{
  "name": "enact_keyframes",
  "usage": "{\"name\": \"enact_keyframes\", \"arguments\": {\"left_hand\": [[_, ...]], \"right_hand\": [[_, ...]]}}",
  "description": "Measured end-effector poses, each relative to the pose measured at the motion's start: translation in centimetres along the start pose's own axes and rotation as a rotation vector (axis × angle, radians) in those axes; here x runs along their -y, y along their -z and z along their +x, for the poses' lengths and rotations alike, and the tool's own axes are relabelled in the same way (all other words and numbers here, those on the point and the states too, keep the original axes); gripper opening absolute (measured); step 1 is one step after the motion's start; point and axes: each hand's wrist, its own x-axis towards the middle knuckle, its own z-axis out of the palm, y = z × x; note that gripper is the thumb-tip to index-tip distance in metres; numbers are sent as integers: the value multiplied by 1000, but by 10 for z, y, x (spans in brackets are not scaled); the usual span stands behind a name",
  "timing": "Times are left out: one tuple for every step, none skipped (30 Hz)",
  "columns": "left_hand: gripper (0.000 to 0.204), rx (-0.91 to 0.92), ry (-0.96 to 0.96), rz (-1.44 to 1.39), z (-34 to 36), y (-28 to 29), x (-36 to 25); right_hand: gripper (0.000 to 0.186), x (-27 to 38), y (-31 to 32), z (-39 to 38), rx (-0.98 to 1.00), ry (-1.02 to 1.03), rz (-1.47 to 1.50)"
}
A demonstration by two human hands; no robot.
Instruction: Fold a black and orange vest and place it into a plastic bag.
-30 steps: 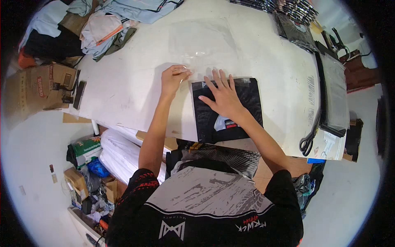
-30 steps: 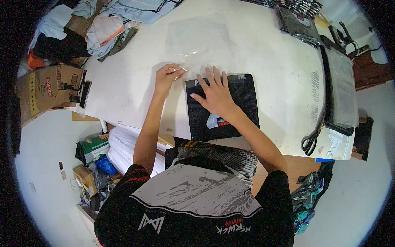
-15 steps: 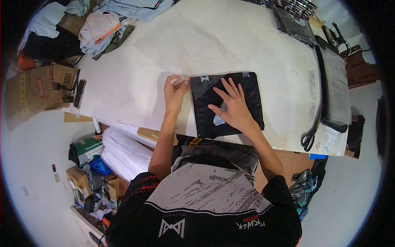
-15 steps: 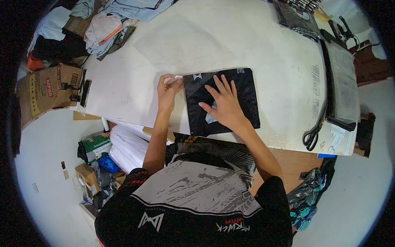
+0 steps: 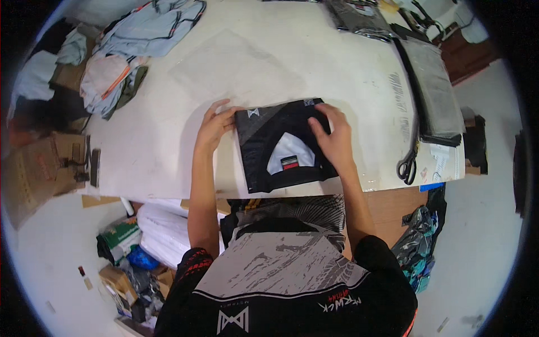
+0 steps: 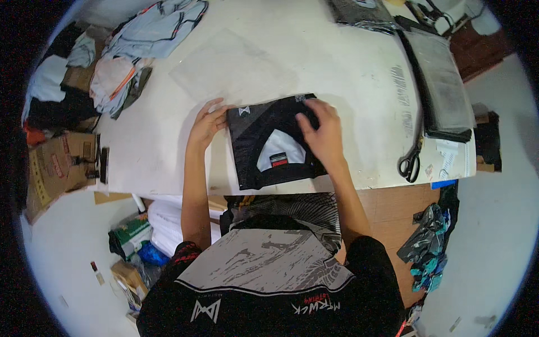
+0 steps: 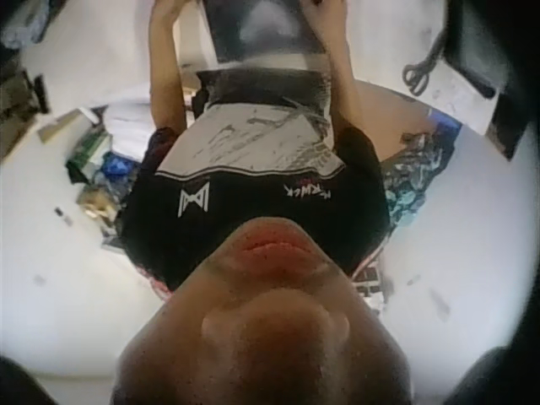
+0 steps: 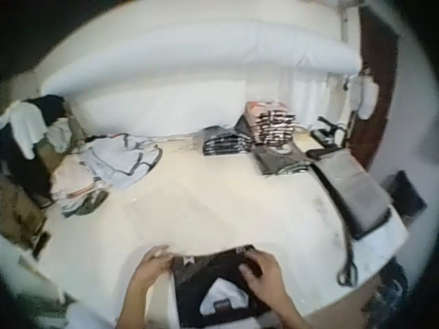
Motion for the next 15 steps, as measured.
{"name": "enact_keyframes", "arguments": {"left_hand": [[43,27,-2,9,4,-4,-4],[41,38,9,54,8,-8,-8],[41,49,6,56,14,-6,-9],[41,97,8,65,22,-3,-8],[41,142,14,75,26,-7,-11],[41,148,14,77,30,-10,-14],[42,169,47,72,34,-13,-17],[42,190,81,67,36,-17,-21],[42,195,83,69,39,-19,-21],[43,218,78,90,41,-19,-20],[43,240,73,113,43,-19,-21],[43,242,75,116,44,-18,-21],[44,250,79,128,43,-16,-21],[44,260,85,140,43,-16,-20],[44,262,89,142,43,-15,-20]], "right_hand": [[34,-16,3,-3,-128,-203,24],[32,-30,1,-7,-254,-400,56],[32,-37,-2,-11,-265,-401,50],[32,-44,-7,-14,-223,-414,165],[32,-43,-9,-14,-179,-429,281],[32,-40,-13,-15,-200,-385,213],[32,-39,-16,-14,-205,-387,212],[32,-35,-16,-13,-204,-397,212],[31,-34,-16,-13,-202,-408,214],[37,-40,-17,-13,-189,-418,203],[37,-38,-15,-11,-193,-422,204],[39,-34,-13,-8,-271,-335,107],[41,-31,-11,-6,-347,-247,10],[41,-32,-10,-4,-350,-253,10],[43,-35,-9,0,-361,-310,23]]}}
